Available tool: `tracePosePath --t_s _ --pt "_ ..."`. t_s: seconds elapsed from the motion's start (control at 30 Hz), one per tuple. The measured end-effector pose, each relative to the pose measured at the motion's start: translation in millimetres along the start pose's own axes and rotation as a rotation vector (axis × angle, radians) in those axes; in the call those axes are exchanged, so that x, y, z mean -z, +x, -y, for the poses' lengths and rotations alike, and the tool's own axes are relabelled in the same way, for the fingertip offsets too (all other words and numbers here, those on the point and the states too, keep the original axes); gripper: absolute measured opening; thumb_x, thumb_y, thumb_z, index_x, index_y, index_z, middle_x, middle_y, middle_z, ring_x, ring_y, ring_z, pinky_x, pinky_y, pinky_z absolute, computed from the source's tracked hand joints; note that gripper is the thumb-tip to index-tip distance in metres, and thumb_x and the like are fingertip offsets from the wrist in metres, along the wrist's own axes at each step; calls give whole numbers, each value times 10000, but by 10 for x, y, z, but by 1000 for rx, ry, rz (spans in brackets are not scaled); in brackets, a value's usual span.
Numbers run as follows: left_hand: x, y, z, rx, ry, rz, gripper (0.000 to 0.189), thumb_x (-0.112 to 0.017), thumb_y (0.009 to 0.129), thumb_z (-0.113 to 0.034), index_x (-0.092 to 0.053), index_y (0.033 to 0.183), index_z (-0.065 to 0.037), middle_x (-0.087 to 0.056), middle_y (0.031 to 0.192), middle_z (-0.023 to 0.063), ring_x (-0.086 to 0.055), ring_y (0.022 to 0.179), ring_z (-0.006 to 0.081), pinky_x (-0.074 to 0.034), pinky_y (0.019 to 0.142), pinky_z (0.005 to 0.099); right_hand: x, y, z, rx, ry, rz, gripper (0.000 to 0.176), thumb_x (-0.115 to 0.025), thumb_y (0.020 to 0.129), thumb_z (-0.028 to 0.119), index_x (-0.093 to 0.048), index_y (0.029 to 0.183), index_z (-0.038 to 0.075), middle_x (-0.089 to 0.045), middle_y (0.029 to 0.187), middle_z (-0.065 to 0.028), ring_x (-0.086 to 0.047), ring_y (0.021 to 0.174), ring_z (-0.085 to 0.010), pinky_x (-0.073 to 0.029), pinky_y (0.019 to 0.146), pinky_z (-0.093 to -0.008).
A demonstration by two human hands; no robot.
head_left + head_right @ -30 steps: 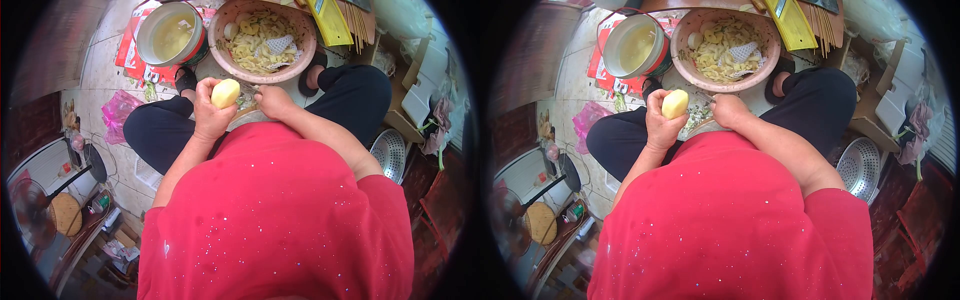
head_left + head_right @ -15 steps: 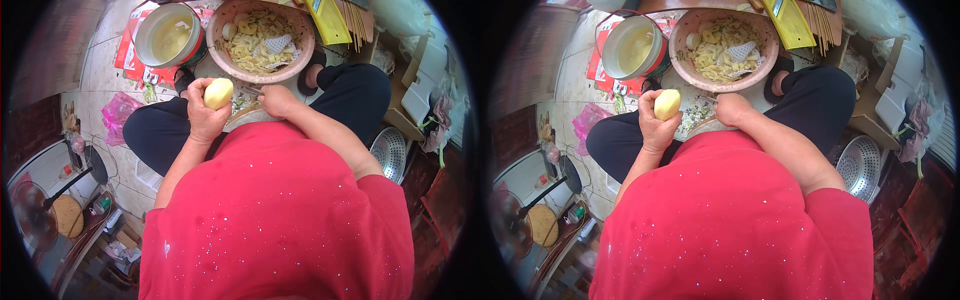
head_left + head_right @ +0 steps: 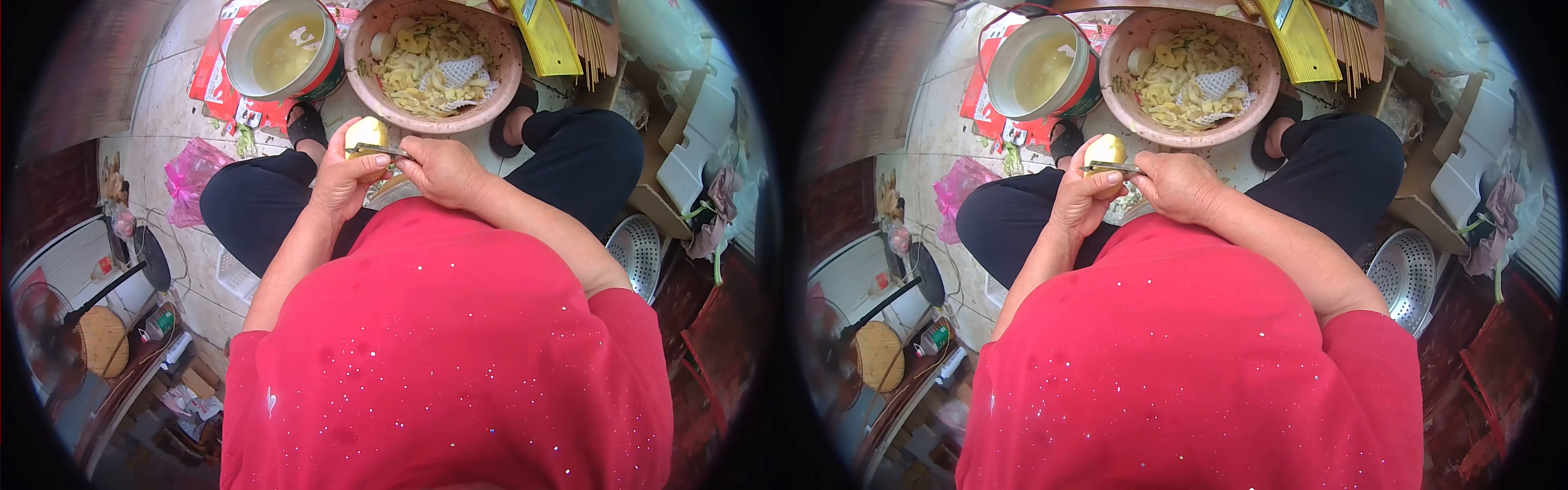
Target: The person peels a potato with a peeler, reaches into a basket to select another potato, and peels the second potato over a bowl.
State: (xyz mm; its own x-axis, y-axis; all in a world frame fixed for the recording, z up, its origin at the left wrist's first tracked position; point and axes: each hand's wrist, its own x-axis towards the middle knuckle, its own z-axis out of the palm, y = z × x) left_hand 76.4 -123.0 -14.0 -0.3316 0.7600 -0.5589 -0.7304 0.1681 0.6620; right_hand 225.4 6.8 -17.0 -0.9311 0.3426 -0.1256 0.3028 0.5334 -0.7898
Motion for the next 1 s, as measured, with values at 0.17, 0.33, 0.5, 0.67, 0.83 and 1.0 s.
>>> tracePosePath --t_s 0.17,0.33,0.5,0.67,0.83,1.0 --pt "62 -14 13 74 79 38 811 -742 714 52 -327 1397 -83 -554 1104 99 -640 889 226 -558 669 333 42 23 -14 -82 -77 122 257 -527 929 295 -556 939 41 -651 855 -221 -627 851 -420 -480 769 -513" --pt "-3 -107 -20 67 128 128 848 -769 661 29 -347 1389 -77 -554 1104 109 -642 870 265 -549 642 336 5 216 -477 -388 -107 -36 298 -515 923 289 -608 953 8 -657 890 -240 -629 875 -422 -476 802 -508" --pt "-5 -73 -45 63 6 37 781 -742 697 31 -364 1372 -78 -556 1100 96 -643 883 253 -551 673 335 11 121 -236 -190 39 -97 291 -536 917 290 -595 940 6 -647 864 -243 -626 851 -426 -477 770 -502" --pt "58 -25 -39 68 -205 40 707 -712 730 46 -390 1350 -62 -572 1067 92 -641 899 240 -549 716 331 0 -3 109 -50 117 26 230 -543 923 278 -540 924 48 -638 842 -223 -615 827 -436 -478 731 -508" --pt "-31 -105 -67 22 -2 212 687 -748 642 -41 -475 1273 -52 -582 1101 116 -596 944 225 -500 770 312 -43 169 -412 -290 22 -21 266 -528 925 287 -581 943 27 -639 870 -242 -617 873 -426 -470 775 -498" --pt "179 37 -5 -15 -77 130 603 -733 693 -83 -499 1247 -46 -590 1101 108 -589 954 218 -480 848 326 62 199 -231 -307 133 -57 321 -539 921 313 -593 947 -2 -635 868 -257 -620 865 -418 -466 769 -483"
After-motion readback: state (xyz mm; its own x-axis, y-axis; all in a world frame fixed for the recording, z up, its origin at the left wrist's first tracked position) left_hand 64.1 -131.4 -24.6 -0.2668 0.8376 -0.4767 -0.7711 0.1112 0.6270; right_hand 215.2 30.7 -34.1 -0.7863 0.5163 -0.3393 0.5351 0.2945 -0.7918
